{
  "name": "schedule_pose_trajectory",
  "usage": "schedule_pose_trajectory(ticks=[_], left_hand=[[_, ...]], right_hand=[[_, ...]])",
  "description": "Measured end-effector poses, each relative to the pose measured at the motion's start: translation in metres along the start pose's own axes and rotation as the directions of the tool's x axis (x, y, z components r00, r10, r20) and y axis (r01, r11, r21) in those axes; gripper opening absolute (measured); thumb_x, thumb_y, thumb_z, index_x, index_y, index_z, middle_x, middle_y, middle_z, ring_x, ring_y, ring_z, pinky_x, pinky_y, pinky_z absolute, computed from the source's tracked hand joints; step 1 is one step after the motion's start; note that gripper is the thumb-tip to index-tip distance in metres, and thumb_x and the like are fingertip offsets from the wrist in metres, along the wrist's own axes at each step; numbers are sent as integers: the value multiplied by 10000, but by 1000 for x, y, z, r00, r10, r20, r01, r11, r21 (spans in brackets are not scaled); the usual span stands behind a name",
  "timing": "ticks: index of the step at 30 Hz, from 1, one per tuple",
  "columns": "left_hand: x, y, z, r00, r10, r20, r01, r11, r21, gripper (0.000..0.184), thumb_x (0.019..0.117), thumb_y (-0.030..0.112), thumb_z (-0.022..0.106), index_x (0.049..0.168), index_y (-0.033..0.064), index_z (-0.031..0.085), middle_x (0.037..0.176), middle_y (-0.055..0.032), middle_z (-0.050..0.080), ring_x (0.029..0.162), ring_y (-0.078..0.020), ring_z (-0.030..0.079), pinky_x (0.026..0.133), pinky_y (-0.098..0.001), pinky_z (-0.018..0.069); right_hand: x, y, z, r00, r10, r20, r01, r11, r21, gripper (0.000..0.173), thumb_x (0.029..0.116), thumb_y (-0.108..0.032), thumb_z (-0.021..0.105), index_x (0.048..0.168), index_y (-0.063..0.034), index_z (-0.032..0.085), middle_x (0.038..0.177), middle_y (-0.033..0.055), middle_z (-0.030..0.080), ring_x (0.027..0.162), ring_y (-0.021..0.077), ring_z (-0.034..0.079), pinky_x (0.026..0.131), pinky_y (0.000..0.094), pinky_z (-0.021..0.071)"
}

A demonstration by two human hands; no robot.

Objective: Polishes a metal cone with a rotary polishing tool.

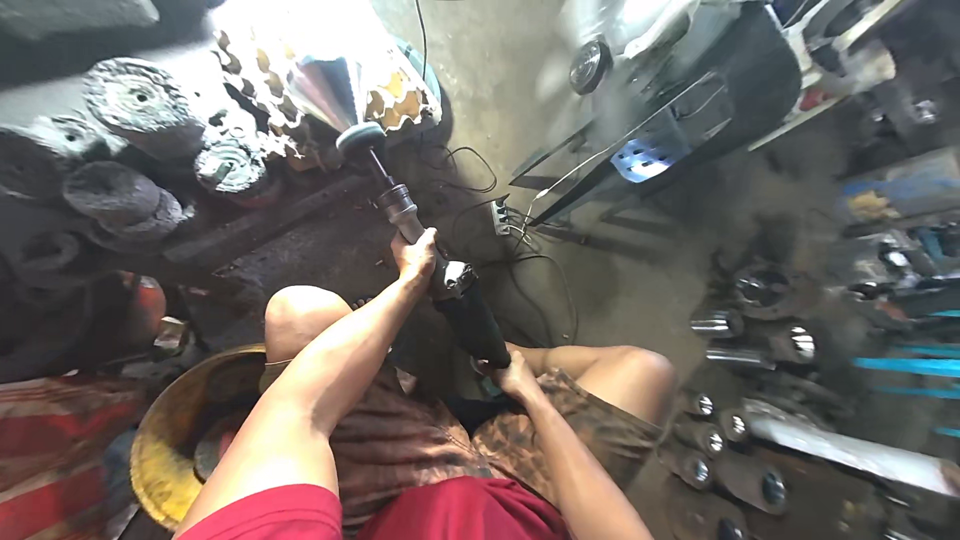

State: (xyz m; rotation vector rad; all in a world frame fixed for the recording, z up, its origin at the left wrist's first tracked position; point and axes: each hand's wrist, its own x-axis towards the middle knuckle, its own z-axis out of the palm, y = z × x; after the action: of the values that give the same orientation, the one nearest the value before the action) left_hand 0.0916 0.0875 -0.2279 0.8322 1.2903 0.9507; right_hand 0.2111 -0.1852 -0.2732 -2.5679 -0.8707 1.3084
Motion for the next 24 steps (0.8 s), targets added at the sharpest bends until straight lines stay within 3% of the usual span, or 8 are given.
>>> schedule_pose_trajectory(ticks=[10, 13, 16, 20, 24], left_hand=[[6, -4, 14, 1000, 10, 20, -12, 997, 71, 283, 849, 147, 761, 1078, 17, 657, 868, -100, 689, 756, -175, 673, 706, -400, 580], [4, 4, 16, 999, 2, 37, -5, 998, 69, 258, 862, 142, 766, 1061, 20, 655, 843, -90, 684, 729, -172, 667, 687, -397, 580], [-2, 20, 18, 995, 45, 88, -44, 999, -17, 216, 861, 91, 743, 1033, 13, 639, 783, -73, 671, 657, -162, 658, 622, -368, 586], [-9, 38, 17, 972, 165, 167, -125, 966, -228, 141, 859, 41, 682, 965, 20, 591, 705, -66, 665, 568, -181, 659, 547, -361, 602], [-13, 56, 6, 956, 187, 228, -113, 946, -304, 116, 877, 33, 668, 957, 16, 585, 704, -96, 661, 587, -225, 671, 580, -402, 614]], right_hand=[[0, 5, -1, 1000, 20, 6, -20, 986, 164, 500, 820, -466, 830, 1106, -72, 718, 975, 113, 748, 911, 245, 727, 875, 524, 593], [-4, 1, -3, 1000, -23, 2, 22, 976, 217, 437, 826, -431, 840, 1055, -76, 730, 916, 91, 747, 841, 210, 726, 822, 485, 610], [-9, -9, -8, 997, -58, -44, 66, 970, 234, 403, 832, -406, 851, 1053, -87, 741, 921, 75, 752, 845, 197, 728, 831, 478, 611], [-12, -13, -23, 976, -195, -99, 214, 945, 246, 424, 831, -405, 845, 1145, -142, 735, 1029, 19, 762, 951, 124, 727, 920, 414, 608], [-23, -25, -42, 962, -264, -71, 273, 924, 269, 413, 850, -384, 831, 1130, -100, 721, 954, 44, 751, 824, 147, 721, 812, 405, 623]])
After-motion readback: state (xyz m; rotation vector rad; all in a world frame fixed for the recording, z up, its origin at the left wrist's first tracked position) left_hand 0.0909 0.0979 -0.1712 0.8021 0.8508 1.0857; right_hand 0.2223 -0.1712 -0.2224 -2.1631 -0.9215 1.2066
